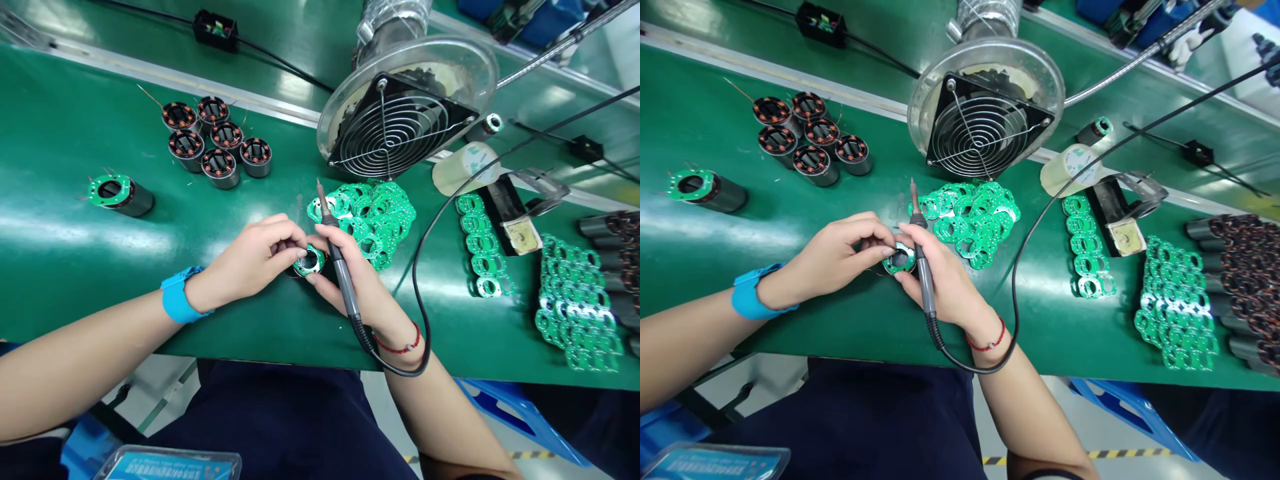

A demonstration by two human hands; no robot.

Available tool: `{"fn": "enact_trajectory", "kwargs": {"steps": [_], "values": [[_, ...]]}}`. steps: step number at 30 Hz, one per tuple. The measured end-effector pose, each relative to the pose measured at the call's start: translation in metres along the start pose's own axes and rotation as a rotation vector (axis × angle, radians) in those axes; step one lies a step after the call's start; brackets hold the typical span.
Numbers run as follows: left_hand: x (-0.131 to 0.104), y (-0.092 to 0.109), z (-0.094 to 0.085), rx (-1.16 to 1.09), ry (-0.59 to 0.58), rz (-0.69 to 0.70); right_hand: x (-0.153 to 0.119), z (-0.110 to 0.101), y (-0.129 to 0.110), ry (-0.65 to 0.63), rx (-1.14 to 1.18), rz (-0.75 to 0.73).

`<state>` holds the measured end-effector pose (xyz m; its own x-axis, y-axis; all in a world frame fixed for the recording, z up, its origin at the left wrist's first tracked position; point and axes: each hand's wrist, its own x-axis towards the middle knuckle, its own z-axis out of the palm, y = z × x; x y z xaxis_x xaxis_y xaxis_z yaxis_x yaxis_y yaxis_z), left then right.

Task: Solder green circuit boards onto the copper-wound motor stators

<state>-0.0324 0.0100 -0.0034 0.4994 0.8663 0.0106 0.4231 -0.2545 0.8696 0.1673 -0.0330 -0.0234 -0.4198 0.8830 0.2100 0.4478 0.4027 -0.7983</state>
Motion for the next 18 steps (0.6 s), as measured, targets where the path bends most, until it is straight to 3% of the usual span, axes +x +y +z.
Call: {"fn": "enact_trajectory", "kwargs": {"steps": [6, 11, 16, 18], "values": [[0.005, -0.001, 0.002, -0.158, -0.030, -0.136, -0.004, 0.002, -0.005, 0.138, -0.183, -0.128], [0.004, -0.001, 0.000, -0.311, -0.062, -0.261, -0.003, 0.001, -0.012, 0.145, -0.345, -0.205], [0.003, -0.001, -0.003, -0.344, -0.045, -0.319, -0.003, 0.003, -0.015, 0.183, -0.275, -0.211], [0.003, -0.002, -0.003, -0.312, -0.019, -0.295, -0.006, 0.004, -0.015, 0.260, -0.211, -0.158]]}}
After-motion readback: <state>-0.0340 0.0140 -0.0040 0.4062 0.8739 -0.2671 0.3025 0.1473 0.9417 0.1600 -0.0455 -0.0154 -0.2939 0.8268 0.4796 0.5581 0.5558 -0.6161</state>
